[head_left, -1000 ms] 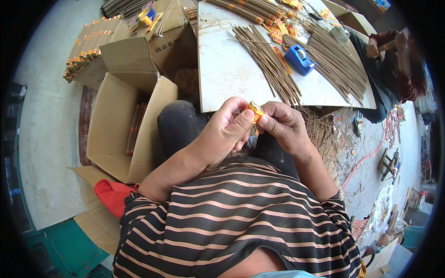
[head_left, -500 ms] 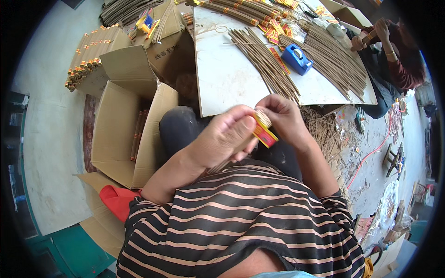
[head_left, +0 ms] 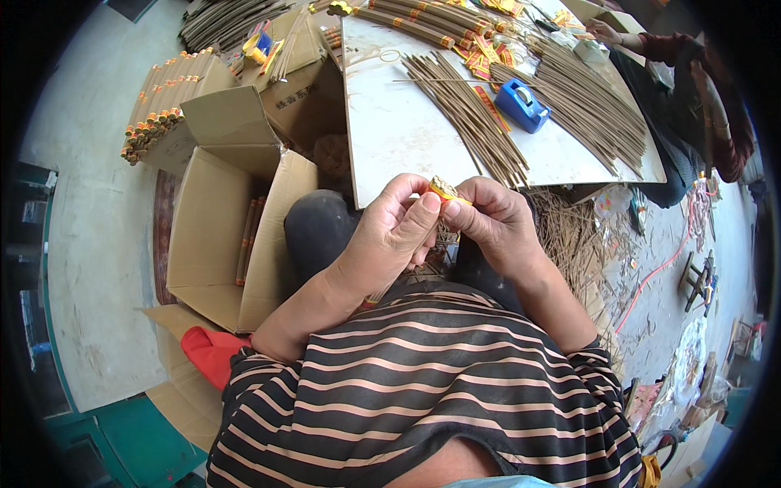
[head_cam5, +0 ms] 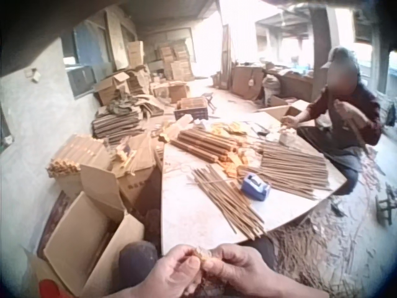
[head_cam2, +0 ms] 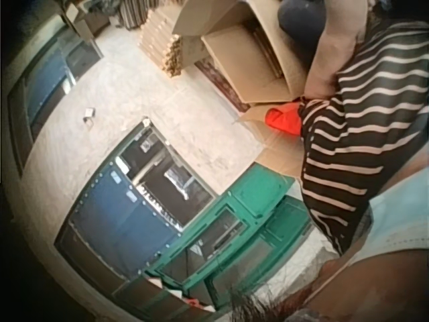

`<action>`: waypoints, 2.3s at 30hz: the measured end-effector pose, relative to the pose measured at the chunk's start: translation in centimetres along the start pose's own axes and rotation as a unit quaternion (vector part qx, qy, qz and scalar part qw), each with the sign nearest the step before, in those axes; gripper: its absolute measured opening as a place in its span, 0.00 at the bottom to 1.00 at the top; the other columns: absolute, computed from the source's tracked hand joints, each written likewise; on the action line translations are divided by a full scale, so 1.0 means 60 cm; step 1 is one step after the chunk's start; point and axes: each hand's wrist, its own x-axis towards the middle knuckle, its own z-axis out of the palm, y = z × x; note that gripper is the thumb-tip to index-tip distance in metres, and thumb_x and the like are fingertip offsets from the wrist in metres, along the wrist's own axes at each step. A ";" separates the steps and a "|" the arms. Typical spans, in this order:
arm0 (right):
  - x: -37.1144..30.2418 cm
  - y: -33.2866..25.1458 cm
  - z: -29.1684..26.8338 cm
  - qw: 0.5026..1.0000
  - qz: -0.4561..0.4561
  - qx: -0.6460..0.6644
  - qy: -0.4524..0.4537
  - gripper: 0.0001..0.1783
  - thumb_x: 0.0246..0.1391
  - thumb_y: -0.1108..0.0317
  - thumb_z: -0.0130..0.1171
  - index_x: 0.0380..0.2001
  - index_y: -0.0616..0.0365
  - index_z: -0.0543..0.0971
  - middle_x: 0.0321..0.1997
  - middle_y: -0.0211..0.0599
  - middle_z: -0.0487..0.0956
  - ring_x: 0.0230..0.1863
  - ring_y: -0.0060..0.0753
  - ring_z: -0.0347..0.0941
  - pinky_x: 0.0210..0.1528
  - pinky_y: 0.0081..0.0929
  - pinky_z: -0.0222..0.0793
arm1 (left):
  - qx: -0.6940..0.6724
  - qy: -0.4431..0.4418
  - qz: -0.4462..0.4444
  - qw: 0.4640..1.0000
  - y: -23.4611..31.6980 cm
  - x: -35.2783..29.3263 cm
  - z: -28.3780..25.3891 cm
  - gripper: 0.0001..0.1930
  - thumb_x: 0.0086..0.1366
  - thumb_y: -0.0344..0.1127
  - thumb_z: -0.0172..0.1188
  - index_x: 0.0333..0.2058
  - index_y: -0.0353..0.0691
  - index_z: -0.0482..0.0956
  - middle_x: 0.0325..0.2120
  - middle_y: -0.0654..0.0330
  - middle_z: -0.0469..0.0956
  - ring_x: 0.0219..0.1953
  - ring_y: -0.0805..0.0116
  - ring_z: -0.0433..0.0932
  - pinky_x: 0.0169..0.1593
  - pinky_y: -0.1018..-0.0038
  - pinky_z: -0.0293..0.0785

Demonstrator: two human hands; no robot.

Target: The person gathers thin wooden sticks from a table, aligns them into bundles, and secures each bundle with a small paper wrapper and a rubber band. Finished bundles are placed into a cardboard box.

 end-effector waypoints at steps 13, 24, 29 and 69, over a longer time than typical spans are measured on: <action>0.006 0.006 -0.026 0.997 -0.020 0.014 -0.075 0.11 0.55 0.64 0.57 0.26 0.61 0.76 0.21 0.21 0.71 0.23 0.13 0.61 0.25 0.13 0.58 | -0.025 -0.067 -0.045 0.996 0.004 -0.002 -0.012 0.21 0.67 0.51 0.44 0.47 0.39 0.62 0.19 0.61 0.69 0.16 0.80 0.65 0.18 0.87 0.61; 0.011 0.011 -0.029 0.997 -0.025 0.048 -0.048 0.10 0.46 0.66 0.66 0.25 0.60 0.76 0.26 0.22 0.71 0.27 0.13 0.64 0.29 0.12 0.61 | -0.149 -0.139 -0.093 0.975 0.011 0.002 -0.016 0.18 0.68 0.48 0.43 0.45 0.39 0.64 0.20 0.63 0.69 0.15 0.82 0.65 0.19 0.89 0.62; 0.018 0.000 -0.034 0.985 -0.156 -0.043 -0.060 0.17 0.40 0.65 0.69 0.35 0.59 0.79 0.35 0.29 0.73 0.39 0.22 0.67 0.42 0.20 0.64 | -0.229 -0.206 -0.117 0.944 0.003 0.013 -0.020 0.18 0.68 0.49 0.44 0.45 0.39 0.64 0.21 0.61 0.71 0.15 0.80 0.67 0.19 0.88 0.66; 0.261 0.075 -0.399 0.813 0.269 -0.497 0.141 0.22 0.43 0.53 0.61 0.24 0.66 0.79 0.18 0.43 0.75 0.20 0.36 0.72 0.23 0.33 0.67 | 0.009 -0.044 -0.108 0.993 0.005 0.052 -0.001 0.21 0.63 0.52 0.52 0.37 0.37 0.70 0.21 0.65 0.70 0.18 0.82 0.66 0.21 0.88 0.60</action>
